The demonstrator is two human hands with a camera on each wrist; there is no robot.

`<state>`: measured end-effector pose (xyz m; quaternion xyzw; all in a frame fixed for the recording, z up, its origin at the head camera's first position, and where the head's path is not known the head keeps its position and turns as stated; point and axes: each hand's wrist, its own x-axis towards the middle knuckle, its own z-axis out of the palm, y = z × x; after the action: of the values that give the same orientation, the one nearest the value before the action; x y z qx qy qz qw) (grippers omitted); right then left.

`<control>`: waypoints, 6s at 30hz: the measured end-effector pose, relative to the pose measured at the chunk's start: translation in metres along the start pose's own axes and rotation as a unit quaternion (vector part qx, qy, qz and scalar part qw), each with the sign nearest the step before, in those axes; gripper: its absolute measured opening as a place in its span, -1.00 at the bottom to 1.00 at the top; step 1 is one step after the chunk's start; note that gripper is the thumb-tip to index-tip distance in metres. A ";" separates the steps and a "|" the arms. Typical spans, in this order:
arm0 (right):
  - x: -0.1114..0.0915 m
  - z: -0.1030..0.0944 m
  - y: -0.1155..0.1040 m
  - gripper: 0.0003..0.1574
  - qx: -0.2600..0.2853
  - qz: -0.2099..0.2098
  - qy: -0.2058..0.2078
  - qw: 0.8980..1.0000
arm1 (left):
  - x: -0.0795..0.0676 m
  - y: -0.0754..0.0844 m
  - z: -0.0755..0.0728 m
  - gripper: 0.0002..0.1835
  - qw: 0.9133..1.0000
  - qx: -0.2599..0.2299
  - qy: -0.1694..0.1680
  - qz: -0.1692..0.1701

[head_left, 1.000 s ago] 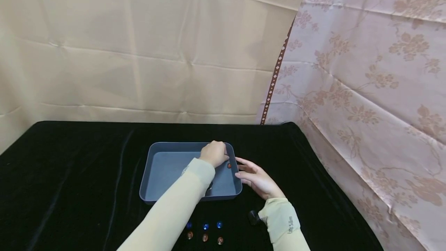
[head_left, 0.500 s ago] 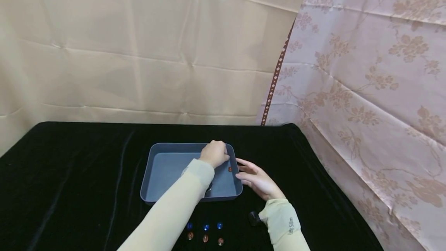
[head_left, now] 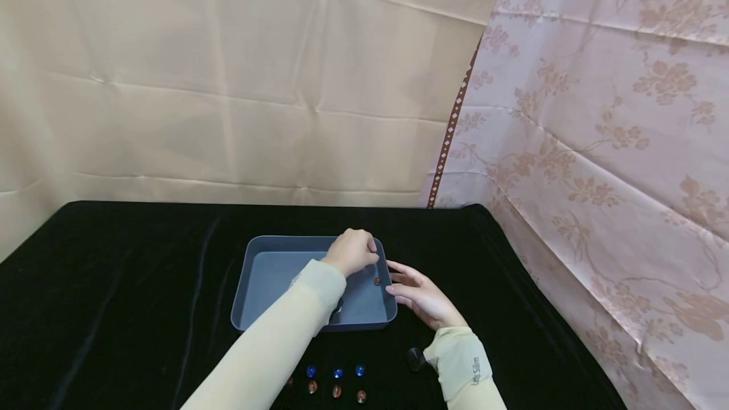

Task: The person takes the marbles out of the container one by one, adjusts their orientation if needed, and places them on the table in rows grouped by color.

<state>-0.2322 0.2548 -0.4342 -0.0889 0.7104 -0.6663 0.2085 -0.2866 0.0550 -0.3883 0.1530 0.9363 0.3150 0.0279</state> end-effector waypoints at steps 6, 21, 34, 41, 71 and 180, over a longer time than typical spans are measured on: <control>0.001 -0.001 0.001 -0.20 0.000 -0.001 -0.007 1.000 | -0.006 0.001 -0.007 -0.88 1.000 -0.012 -0.019 0.015; 0.000 0.000 -0.001 -0.23 0.006 0.005 -0.007 1.000 | -0.022 0.005 -0.027 -0.84 0.998 -0.020 -0.037 0.038; 0.000 -0.001 -0.002 -0.21 0.005 0.008 -0.016 1.000 | -0.031 0.010 -0.039 -0.83 0.998 -0.008 -0.032 0.062; 0.000 -0.001 -0.001 -0.22 0.003 0.005 -0.014 1.000 | -0.039 0.017 -0.046 -0.82 0.997 -0.006 -0.030 0.075; -0.001 0.001 -0.002 -0.22 0.004 0.020 0.004 1.000 | -0.077 0.014 -0.069 -0.82 0.995 -0.017 -0.015 0.102; -0.001 0.002 0.003 -0.22 -0.011 0.008 0.016 1.000 | -0.202 -0.075 -0.075 -0.92 0.985 0.040 -0.039 0.163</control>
<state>-0.2302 0.2535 -0.4370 -0.0750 0.7213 -0.6584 0.2016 -0.1253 -0.1069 -0.3817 0.3166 0.9089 0.2712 0.0063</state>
